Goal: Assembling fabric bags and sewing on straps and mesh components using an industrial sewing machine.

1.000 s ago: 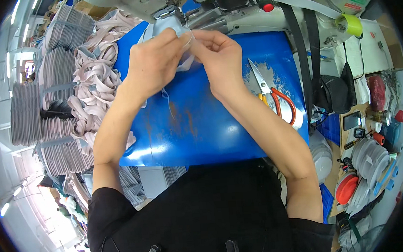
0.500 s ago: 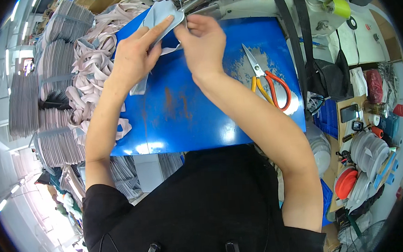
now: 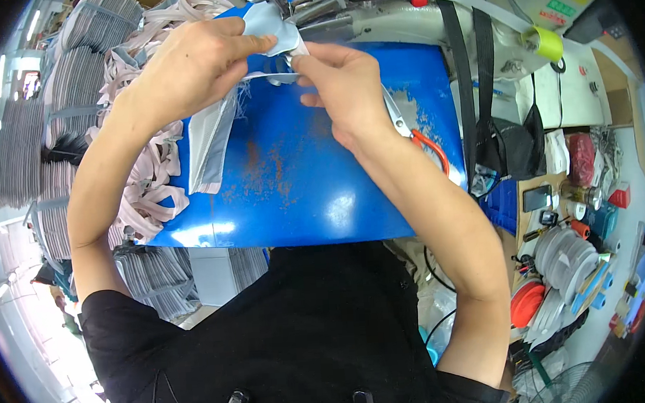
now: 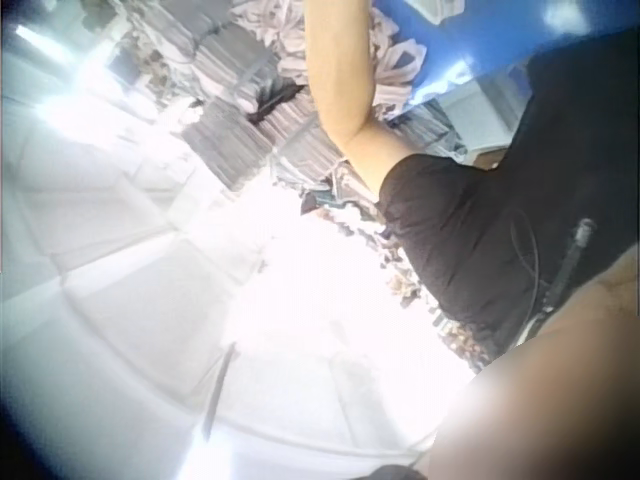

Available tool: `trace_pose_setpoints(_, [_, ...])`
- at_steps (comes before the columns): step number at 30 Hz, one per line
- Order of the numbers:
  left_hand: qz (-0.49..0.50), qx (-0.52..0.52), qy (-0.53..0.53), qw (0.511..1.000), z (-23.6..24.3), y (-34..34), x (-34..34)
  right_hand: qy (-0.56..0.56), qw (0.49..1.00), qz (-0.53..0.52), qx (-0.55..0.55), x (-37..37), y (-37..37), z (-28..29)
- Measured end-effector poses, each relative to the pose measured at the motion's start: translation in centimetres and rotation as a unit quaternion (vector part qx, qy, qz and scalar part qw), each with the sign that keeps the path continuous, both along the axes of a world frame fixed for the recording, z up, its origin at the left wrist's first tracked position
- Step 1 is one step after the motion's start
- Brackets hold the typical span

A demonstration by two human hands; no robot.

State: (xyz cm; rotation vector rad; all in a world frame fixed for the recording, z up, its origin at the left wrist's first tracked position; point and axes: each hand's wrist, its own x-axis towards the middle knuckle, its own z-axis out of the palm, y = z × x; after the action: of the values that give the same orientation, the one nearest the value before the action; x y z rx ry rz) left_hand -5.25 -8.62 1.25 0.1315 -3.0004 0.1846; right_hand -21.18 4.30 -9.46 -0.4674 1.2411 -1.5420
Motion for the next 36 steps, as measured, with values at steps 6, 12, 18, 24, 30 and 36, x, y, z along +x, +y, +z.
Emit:
trace_pose_setpoints(6, [0.069, -0.069, -0.048, 0.994, -0.1, 1.0, -1.5, -0.058, 0.998, -0.031, -0.021, 0.2, -2.3, -0.5])
trace_pose_setpoints(12, [0.084, -0.112, -0.042, 0.989, -0.9, 2.0, -2.3, -0.06, 0.997, -0.03, -0.032, 0.1, -2.2, -0.8])
trace_pose_setpoints(18, [0.115, -0.102, -0.028, 0.988, -1.4, 3.2, -2.7, -0.083, 0.995, -0.036, -0.036, 0.3, -2.1, -0.8])
trace_pose_setpoints(24, [0.14, -0.1, -0.003, 0.985, -2.4, 4.1, -3.3, -0.103, 0.991, -0.061, -0.069, 0.7, -2.3, -1.0])
trace_pose_setpoints(30, [0.206, -0.016, 0.1, 0.973, -4.9, 5.6, -5.1, -0.119, 0.984, -0.087, -0.095, 0.9, -2.3, -1.5])
trace_pose_setpoints(36, [0.231, 0.198, 0.239, 0.922, -8.1, 5.7, -2.8, -0.121, 0.986, -0.063, -0.098, 0.5, -0.9, -2.8])
